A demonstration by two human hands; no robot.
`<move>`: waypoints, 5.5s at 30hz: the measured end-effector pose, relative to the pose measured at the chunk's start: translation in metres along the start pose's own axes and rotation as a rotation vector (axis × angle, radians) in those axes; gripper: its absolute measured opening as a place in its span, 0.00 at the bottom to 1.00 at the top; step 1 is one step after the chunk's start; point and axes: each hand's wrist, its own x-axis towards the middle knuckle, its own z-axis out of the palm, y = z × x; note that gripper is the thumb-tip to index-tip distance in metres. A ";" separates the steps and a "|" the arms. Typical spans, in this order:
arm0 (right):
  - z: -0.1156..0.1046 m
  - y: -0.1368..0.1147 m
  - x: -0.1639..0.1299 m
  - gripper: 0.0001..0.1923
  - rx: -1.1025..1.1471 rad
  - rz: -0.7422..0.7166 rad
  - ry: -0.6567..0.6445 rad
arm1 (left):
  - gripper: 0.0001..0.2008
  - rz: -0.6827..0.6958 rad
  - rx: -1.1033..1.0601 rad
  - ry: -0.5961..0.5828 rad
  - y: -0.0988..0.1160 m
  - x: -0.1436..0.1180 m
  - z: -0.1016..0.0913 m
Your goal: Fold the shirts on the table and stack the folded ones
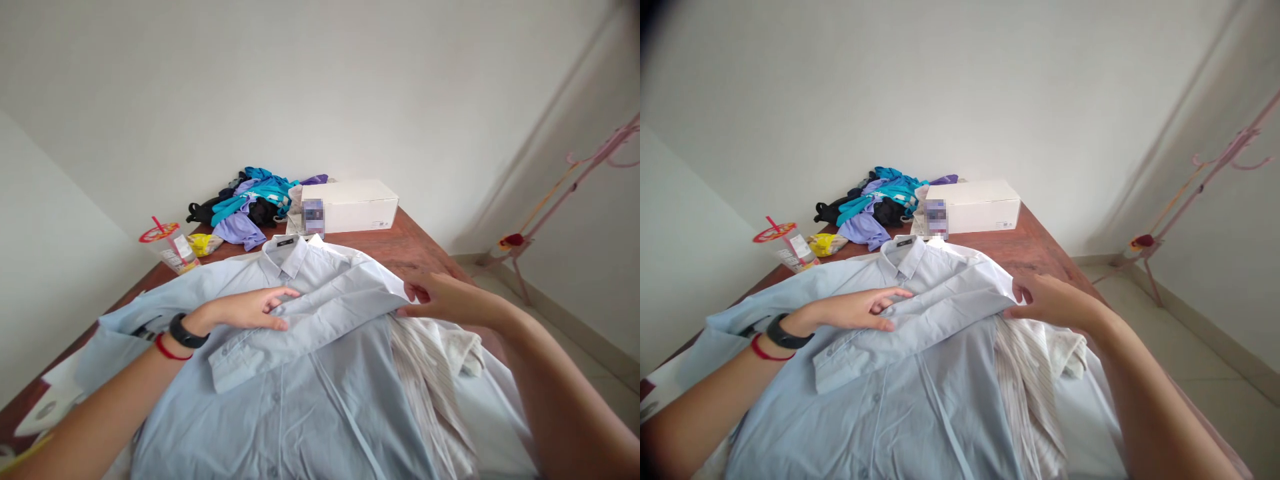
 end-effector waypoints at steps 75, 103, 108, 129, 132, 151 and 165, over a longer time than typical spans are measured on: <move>0.078 -0.015 0.035 0.30 0.345 -0.289 0.193 | 0.21 0.238 0.292 0.683 -0.083 -0.011 0.031; 0.077 -0.021 0.038 0.31 0.013 -0.287 -0.186 | 0.14 0.242 0.372 0.699 -0.074 -0.008 0.028; 0.078 -0.021 0.039 0.32 0.036 -0.283 -0.173 | 0.14 0.223 0.337 0.721 -0.073 -0.007 0.028; 0.078 -0.024 0.039 0.32 0.053 -0.276 -0.158 | 0.14 0.211 0.397 0.675 -0.080 -0.008 0.029; 0.077 -0.024 0.039 0.32 0.055 -0.280 -0.159 | 0.14 0.221 0.397 0.669 -0.080 -0.009 0.029; 0.078 -0.024 0.039 0.32 0.068 -0.283 -0.149 | 0.14 0.235 0.375 0.677 -0.084 -0.008 0.029; 0.078 -0.023 0.039 0.32 0.079 -0.297 -0.143 | 0.14 0.238 0.381 0.670 -0.084 -0.008 0.029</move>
